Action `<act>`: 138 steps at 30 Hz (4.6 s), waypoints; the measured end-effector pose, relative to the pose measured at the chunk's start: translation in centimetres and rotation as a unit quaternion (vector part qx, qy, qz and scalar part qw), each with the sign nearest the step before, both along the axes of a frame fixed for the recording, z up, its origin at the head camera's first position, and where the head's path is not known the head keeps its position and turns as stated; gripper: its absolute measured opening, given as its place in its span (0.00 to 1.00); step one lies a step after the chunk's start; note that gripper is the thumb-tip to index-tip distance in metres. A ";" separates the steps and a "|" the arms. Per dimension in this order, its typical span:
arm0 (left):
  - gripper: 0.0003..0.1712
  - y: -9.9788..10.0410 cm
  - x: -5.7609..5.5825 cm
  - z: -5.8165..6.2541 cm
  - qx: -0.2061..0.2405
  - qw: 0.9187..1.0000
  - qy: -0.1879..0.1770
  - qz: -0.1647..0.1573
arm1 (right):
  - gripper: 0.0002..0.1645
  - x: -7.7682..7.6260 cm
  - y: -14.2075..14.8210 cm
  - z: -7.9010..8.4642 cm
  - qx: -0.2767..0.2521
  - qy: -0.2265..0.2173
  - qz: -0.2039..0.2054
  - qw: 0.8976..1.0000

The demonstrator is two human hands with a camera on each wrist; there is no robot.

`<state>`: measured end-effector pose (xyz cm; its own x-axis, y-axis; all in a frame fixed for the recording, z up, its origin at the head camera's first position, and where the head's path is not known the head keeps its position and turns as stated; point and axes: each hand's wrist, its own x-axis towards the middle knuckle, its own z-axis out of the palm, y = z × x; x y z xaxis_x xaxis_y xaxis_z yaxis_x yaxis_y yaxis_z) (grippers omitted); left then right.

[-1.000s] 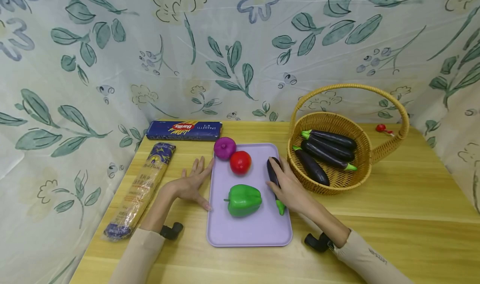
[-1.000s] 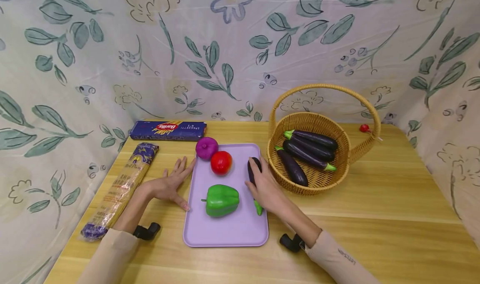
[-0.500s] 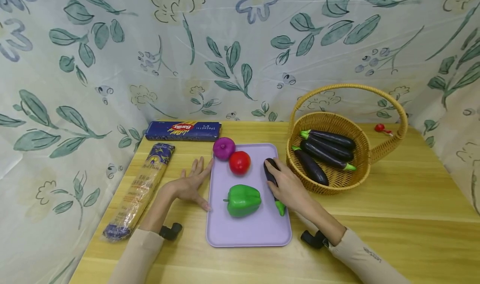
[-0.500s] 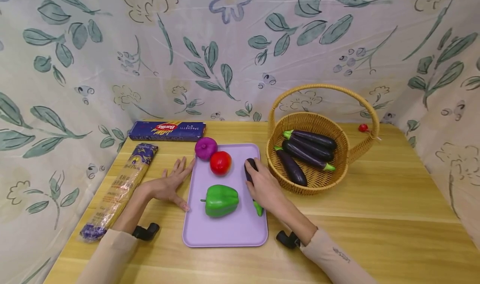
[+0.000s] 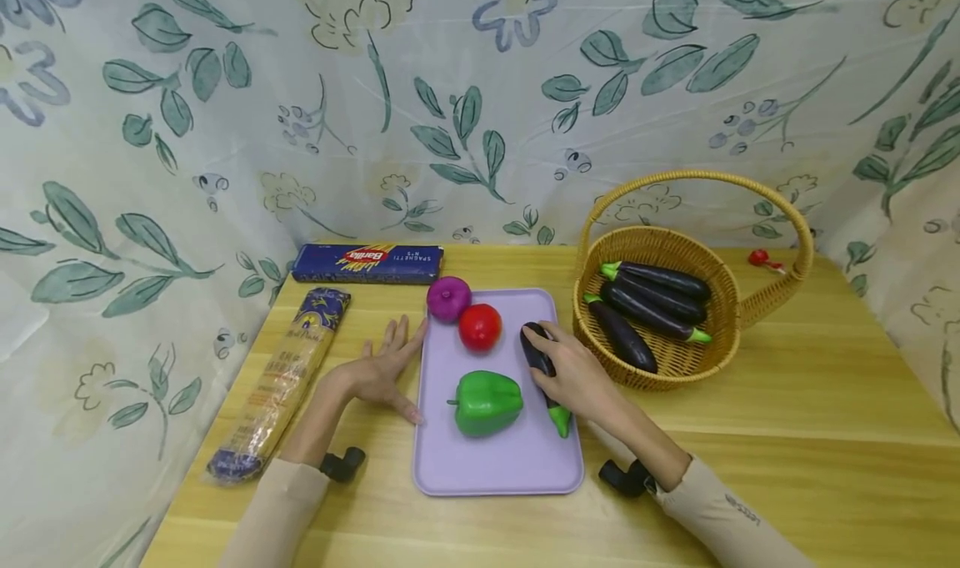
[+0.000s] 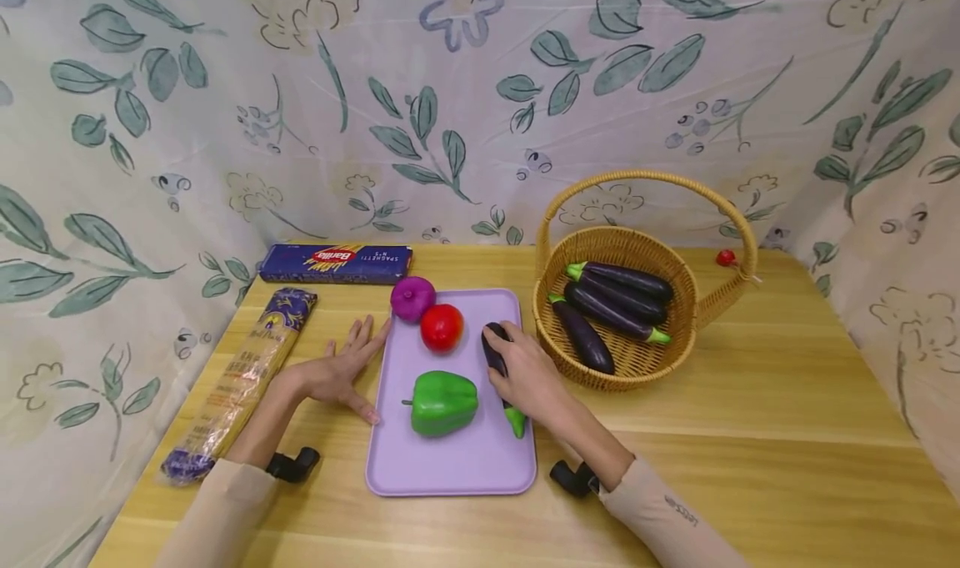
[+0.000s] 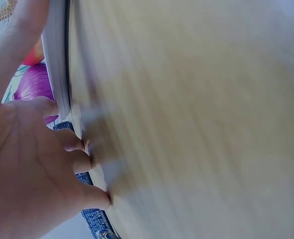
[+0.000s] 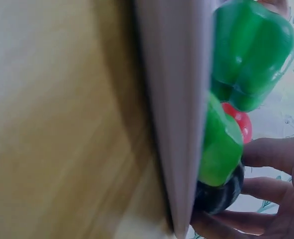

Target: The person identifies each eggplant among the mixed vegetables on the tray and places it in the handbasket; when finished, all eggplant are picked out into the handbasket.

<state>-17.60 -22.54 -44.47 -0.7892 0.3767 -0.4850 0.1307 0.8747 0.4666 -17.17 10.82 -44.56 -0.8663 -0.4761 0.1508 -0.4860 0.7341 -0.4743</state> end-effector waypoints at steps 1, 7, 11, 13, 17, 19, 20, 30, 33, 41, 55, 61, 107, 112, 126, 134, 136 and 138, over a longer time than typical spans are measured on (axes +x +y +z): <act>0.87 0.0 0.0 0.0 -0.001 1.000 0.001 0.000 | 0.37 0.0 0.0 0.1 0.000 -0.004 0.003 1.000; 0.87 0.0 0.0 0.1 -0.001 1.000 0.000 -0.001 | 0.35 -0.2 0.3 0.8 -0.017 -0.067 -0.001 0.998; 0.87 0.0 0.0 0.2 0.000 1.000 0.001 0.002 | 0.34 -0.2 0.7 1.1 -0.027 -0.109 0.002 0.994; 0.87 0.1 0.0 0.2 -0.002 1.000 0.001 0.002 | 0.34 -0.1 1.0 1.4 -0.035 -0.122 0.011 0.992; 0.87 0.1 0.0 0.2 -0.003 1.000 0.002 0.002 | 0.35 0.3 1.8 2.3 -0.045 -0.136 0.027 0.989; 0.87 0.1 0.1 0.2 -0.004 1.000 0.002 0.001 | 0.35 0.4 2.2 3.1 -0.049 -0.135 0.036 0.989; 0.87 0.1 0.1 0.2 -0.004 1.000 0.003 0.001 | 0.35 0.5 2.4 3.5 -0.049 -0.132 0.039 0.989; 0.88 -0.2 0.0 0.0 -0.005 1.000 -0.004 0.003 | 0.35 0.1 5.7 8.3 -0.053 -0.104 0.061 0.991; 0.87 -0.3 0.0 -0.1 -0.003 1.000 -0.004 0.003 | 0.35 -0.3 6.8 9.9 -0.047 -0.105 0.056 0.992; 0.88 -0.3 0.0 0.2 0.008 1.000 -0.001 -0.003 | 0.35 -1.8 9.7 13.4 -0.024 -0.101 0.046 0.994; 0.87 0.0 0.0 0.1 -0.003 1.000 0.004 0.001 | 0.34 -7.0 13.4 14.4 0.011 -0.156 0.066 0.985; 0.87 -0.2 0.0 -0.1 0.000 1.000 0.006 -0.001 | 0.34 -9.8 14.2 13.5 0.019 -0.174 0.061 0.983; 0.88 -0.2 0.1 0.1 0.018 1.000 -0.006 0.001 | 0.40 -15.4 17.0 7.2 -0.003 -0.232 0.081 0.969; 0.87 -0.2 0.0 0.1 0.011 1.000 -0.001 0.002 | 0.39 -15.4 17.2 7.1 0.005 -0.220 0.079 0.972; 0.87 -0.1 0.2 0.0 0.026 1.000 -0.008 0.003 | 0.39 -15.3 17.5 7.0 0.009 -0.224 0.093 0.970; 0.86 -0.1 0.1 0.0 0.007 1.000 0.001 0.000 | 0.38 -15.1 17.7 6.8 0.010 -0.215 0.095 0.972; 0.86 -0.1 0.1 0.0 0.007 1.000 0.000 0.002 | 0.37 -15.0 17.6 6.8 0.012 -0.206 0.099 0.974; 0.86 -0.1 0.1 0.0 0.005 1.000 -0.001 0.004 | 0.37 -15.0 17.5 6.8 0.012 -0.201 0.100 0.974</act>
<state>-17.52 -22.65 -44.49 -0.7909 0.3754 -0.4833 0.1232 0.8712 0.4752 -32.18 28.31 -37.76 -0.7419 -0.6414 -0.1956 -0.3993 0.6570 -0.6395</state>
